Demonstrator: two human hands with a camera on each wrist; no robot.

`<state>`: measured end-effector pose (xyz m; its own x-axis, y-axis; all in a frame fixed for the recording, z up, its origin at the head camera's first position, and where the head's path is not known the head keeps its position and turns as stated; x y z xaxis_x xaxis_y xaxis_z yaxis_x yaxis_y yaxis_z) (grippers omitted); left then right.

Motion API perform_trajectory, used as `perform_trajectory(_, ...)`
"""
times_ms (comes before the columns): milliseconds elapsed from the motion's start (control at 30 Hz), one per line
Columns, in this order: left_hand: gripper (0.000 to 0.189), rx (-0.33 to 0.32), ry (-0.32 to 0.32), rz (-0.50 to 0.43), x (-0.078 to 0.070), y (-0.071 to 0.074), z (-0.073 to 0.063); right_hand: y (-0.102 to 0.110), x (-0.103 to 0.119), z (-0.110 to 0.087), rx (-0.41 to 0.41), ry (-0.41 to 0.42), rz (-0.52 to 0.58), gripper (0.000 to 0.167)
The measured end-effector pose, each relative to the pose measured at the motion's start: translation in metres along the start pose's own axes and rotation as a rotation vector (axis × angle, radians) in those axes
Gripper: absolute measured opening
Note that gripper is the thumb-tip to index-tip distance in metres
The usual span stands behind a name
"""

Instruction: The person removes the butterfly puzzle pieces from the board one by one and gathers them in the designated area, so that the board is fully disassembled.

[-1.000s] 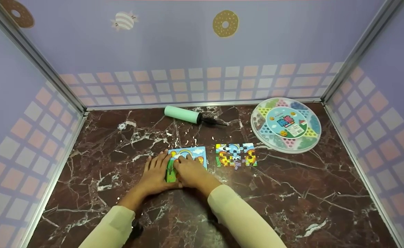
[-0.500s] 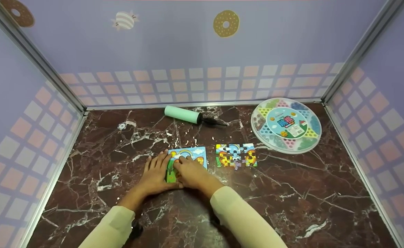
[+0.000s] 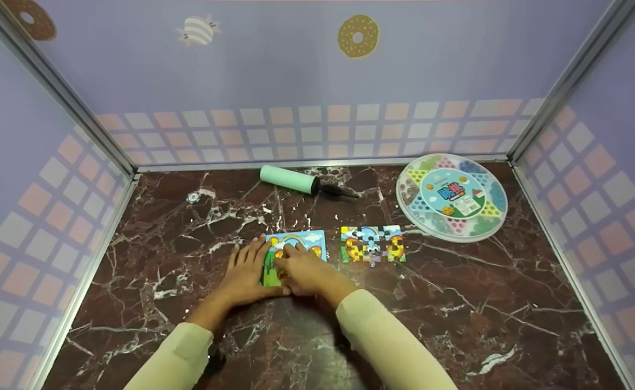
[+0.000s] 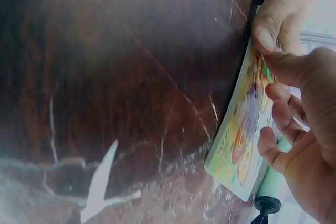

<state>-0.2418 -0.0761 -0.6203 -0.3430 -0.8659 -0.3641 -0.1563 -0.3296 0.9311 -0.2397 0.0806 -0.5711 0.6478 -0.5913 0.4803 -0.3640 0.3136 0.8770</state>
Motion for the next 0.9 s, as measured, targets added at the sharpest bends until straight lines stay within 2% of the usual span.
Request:
perform_trajectory(267,0.136,0.024,0.02,0.021,-0.0008,0.0014,-0.0009,0.0024,0.0003,-0.0038,0.035,0.015,0.021,0.068)
perform_trajectory(667,0.136,-0.013,-0.013,-0.003,-0.003,0.004,-0.002,0.001,-0.0032,-0.0043,0.049,0.001,0.05,0.067)
perform_trajectory(900,0.136,-0.011,-0.01,-0.031,0.001,-0.0015,0.0,0.0007,-0.0031,-0.005,0.039,0.01,0.07,0.063)
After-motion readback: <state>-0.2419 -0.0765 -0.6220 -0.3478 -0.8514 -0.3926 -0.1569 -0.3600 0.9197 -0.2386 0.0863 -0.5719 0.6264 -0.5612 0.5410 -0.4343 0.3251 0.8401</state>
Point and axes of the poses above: each hand's wrist, its own z-axis towards the middle knuckle, its own y-axis out of the back of the hand, x = y × z, the point moved 6 cm from there along z, towards the middle knuckle, and after that the axes turned 4 degrees about z, right-handed, at the moved point
